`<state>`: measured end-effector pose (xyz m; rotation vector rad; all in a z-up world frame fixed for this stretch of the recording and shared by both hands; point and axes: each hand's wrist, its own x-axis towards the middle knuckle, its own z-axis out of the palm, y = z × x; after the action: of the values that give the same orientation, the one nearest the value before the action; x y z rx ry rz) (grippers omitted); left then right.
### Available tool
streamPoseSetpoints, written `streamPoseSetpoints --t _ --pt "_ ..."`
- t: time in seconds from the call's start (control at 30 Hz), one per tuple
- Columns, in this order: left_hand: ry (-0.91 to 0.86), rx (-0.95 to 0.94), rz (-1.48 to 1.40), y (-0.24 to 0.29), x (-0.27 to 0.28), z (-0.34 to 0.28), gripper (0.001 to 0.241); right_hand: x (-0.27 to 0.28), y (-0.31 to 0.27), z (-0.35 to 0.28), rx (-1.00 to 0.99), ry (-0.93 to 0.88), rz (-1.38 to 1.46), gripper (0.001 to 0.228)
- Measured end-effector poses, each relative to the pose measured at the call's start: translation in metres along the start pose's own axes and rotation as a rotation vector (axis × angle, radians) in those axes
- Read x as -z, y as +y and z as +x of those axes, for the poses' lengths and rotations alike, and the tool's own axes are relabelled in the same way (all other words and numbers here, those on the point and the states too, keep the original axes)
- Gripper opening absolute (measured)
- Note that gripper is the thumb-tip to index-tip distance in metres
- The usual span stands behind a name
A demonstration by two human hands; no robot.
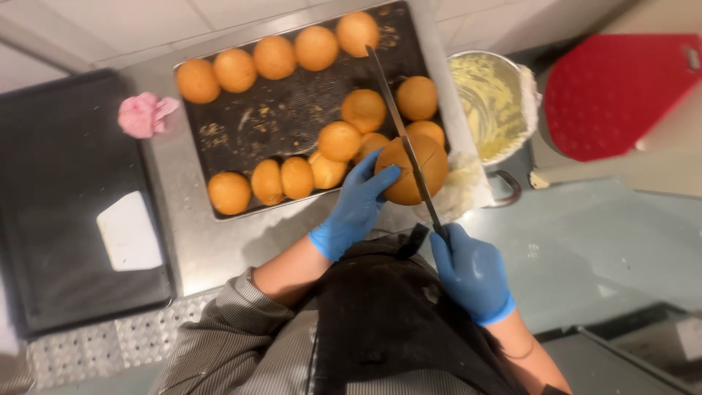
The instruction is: Slicing round bakery buns using a long serrated bread knife.
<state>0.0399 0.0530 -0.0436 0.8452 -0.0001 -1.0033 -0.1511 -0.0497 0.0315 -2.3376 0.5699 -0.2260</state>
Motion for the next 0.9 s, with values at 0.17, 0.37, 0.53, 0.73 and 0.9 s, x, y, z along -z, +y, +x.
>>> streamPoseSetpoints --t 0.17,0.37,0.53,0.73,0.9 --pt "0.235 -0.182 -0.034 0.054 0.1 0.007 0.05 0.006 -0.011 0.01 0.08 0.019 -0.068 0.011" --pt "0.499 -0.434 0.154 0.141 0.281 0.047 0.052 0.01 0.006 0.028 -0.255 -0.009 0.01 0.013" --pt "0.639 -0.737 1.408 0.162 0.343 0.041 0.076 0.007 0.007 0.035 -0.322 -0.01 -0.01 0.016" --pt "0.418 -0.686 1.667 0.177 0.348 0.053 0.099 0.005 0.002 0.041 -0.372 -0.032 -0.056 0.019" --pt "0.365 -0.746 1.887 0.176 0.224 0.051 0.079 0.01 0.008 0.039 -0.351 -0.011 -0.074 0.021"
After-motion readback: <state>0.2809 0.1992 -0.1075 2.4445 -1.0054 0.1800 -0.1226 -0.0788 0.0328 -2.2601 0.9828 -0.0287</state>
